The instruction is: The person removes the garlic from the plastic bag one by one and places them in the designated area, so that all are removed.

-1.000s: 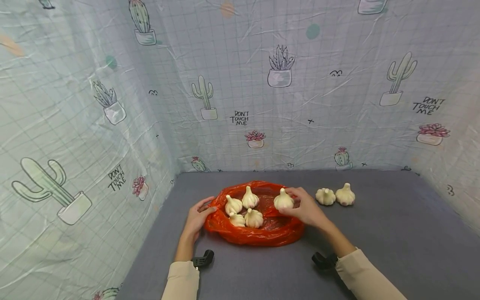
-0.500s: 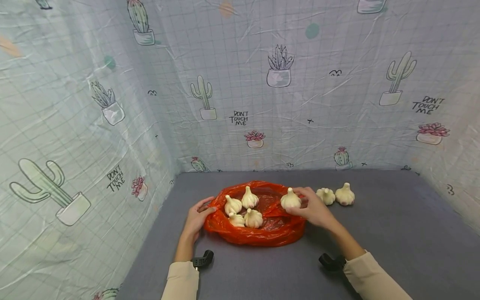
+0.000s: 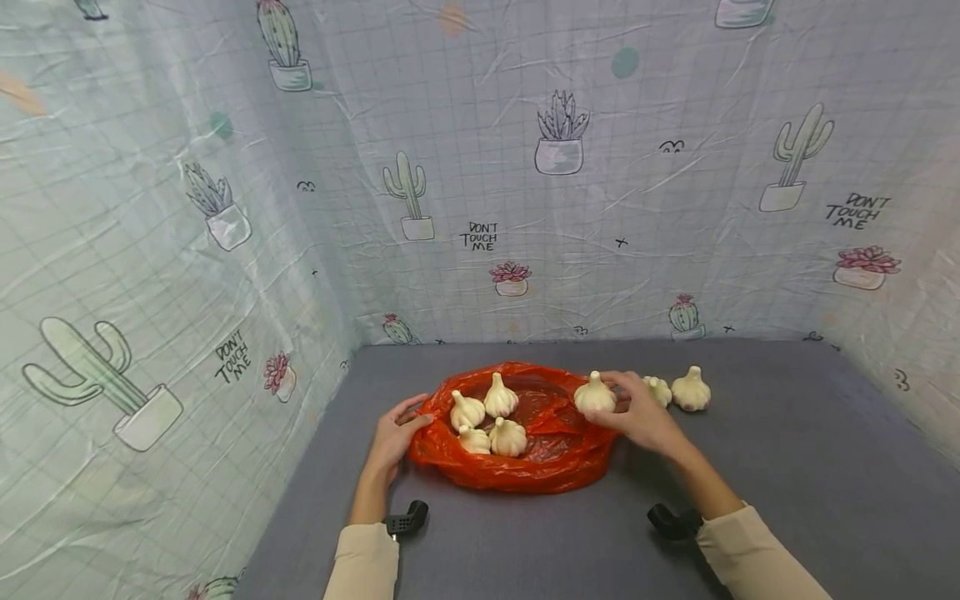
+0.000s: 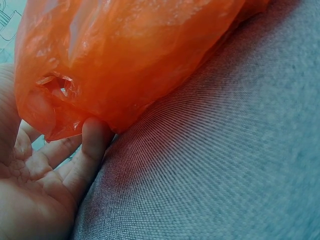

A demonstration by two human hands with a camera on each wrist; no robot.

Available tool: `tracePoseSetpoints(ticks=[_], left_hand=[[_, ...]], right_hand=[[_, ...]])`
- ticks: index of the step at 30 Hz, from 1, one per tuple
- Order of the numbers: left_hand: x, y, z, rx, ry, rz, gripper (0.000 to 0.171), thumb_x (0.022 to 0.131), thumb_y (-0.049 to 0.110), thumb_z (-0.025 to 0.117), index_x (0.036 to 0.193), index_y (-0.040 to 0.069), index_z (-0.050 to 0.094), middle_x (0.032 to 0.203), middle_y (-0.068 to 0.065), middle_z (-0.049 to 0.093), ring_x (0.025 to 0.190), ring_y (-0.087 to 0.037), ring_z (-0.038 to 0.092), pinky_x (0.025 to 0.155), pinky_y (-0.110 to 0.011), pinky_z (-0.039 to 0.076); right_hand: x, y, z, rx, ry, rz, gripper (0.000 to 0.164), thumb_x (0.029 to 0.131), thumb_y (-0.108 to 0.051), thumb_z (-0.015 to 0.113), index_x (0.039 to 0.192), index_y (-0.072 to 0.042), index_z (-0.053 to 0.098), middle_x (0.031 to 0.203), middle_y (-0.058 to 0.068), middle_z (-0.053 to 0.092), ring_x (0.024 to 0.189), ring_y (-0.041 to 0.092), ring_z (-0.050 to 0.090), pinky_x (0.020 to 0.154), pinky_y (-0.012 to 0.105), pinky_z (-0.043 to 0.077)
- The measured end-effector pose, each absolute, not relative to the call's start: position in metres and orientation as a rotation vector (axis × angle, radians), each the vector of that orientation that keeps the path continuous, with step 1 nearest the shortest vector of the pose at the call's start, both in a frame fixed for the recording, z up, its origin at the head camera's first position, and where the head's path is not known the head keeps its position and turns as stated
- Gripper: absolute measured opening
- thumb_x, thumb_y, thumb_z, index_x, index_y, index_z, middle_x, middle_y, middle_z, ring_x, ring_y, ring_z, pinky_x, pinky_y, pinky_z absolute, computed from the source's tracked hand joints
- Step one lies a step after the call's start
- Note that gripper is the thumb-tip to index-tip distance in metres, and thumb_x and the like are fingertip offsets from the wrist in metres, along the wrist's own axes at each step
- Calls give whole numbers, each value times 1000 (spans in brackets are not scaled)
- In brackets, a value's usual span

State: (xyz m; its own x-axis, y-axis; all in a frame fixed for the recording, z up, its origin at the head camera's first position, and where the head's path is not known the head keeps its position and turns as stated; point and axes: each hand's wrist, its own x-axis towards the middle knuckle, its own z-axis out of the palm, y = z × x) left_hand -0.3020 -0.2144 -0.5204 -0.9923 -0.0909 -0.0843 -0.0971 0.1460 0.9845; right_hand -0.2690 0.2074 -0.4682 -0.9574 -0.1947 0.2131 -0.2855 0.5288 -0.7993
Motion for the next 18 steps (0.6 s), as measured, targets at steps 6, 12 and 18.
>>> tracePoseSetpoints(ticks=[6,12,18], left_hand=[[-303,-215,-521,-184,2353,2064,46,90,17,77,135,18,68,122,-12,70,103,-16,66,87,-30,54],[-302,-215,-520,-179,2340,2090,45,90,14,76,134,16,68,119,-12,70,100,-14,66,84,-29,54],[-301,-215,-519,-168,2331,2080,46,90,16,76,136,17,67,125,-13,70,101,-14,67,84,-29,54]], right_hand=[[-267,213,-460,366,-2664,1392,65,88,-26,82,142,-1,55,128,24,53,111,41,62,80,38,55],[-265,222,-449,331,-2660,1397,66,90,-27,80,144,-2,53,130,25,51,111,41,60,79,35,54],[-263,237,-441,283,-2655,1392,68,93,-28,77,149,-3,48,138,26,46,116,45,59,82,38,55]])
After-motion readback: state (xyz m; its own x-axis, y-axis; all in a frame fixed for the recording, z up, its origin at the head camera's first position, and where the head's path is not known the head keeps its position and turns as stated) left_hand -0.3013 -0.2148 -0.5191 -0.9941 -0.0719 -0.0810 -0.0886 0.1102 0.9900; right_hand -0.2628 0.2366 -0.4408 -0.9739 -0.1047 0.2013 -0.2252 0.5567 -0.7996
